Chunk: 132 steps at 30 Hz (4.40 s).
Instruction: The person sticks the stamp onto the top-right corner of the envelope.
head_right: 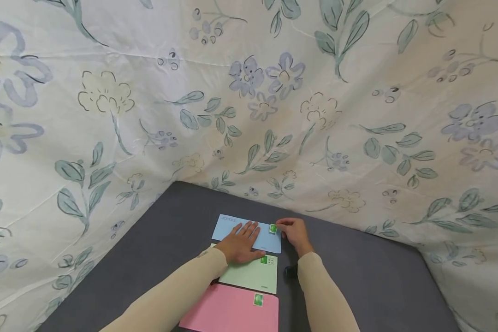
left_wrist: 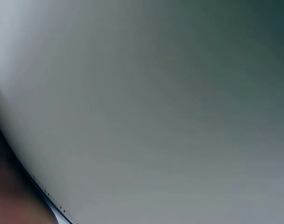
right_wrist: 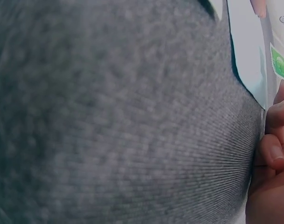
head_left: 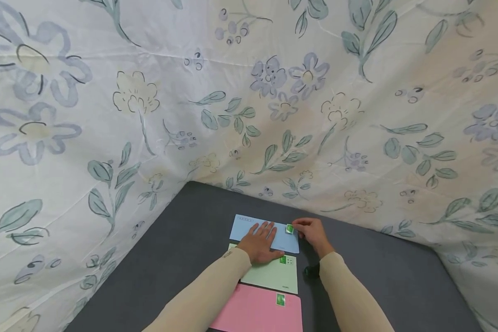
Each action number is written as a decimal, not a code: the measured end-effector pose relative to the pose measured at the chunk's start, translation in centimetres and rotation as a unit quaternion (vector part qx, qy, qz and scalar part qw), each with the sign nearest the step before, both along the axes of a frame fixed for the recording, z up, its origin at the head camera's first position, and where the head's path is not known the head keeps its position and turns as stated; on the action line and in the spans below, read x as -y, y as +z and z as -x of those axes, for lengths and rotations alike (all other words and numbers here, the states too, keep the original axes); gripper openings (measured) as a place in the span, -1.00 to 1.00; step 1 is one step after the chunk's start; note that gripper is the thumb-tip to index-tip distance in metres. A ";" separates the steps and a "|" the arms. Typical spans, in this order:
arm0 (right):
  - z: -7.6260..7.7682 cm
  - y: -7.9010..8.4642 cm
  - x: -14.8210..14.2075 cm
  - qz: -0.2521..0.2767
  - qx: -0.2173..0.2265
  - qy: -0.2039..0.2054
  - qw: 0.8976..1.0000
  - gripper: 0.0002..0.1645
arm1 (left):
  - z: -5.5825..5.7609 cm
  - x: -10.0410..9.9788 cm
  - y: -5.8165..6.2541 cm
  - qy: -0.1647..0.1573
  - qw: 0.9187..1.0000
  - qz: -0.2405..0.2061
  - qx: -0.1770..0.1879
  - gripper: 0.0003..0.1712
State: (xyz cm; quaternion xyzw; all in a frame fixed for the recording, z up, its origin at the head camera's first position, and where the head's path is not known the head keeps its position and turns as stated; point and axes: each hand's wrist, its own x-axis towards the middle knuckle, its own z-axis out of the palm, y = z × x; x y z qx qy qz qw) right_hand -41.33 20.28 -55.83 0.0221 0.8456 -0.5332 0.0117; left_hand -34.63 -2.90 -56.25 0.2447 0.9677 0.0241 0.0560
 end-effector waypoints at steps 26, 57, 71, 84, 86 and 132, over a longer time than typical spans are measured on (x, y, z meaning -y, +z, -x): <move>2.2 1.1 1.7 -0.008 0.009 0.002 1.000 -0.84 | 1.1 0.4 1.7 -0.004 1.000 0.027 0.011 0.11; 1.6 1.1 2.5 -0.090 0.018 -0.014 0.996 -0.85 | 0.4 0.1 2.4 -0.029 0.999 0.043 0.009 0.08; 1.4 0.8 2.9 -0.111 0.014 -0.010 0.994 -0.86 | 0.5 0.0 2.0 -0.036 0.998 0.042 -0.020 0.06; 1.3 0.9 2.9 -0.115 0.003 -0.013 0.993 -0.87 | 0.0 -0.2 3.1 -0.033 0.998 0.040 -0.019 0.05; 1.4 0.9 2.9 -0.116 0.000 -0.016 0.993 -0.88 | 0.1 -0.2 3.2 -0.031 0.999 0.036 -0.012 0.06; 1.9 1.6 3.3 -0.168 -0.009 -0.019 0.985 -0.84 | 1.3 -0.3 3.6 -0.033 0.999 0.015 0.015 0.10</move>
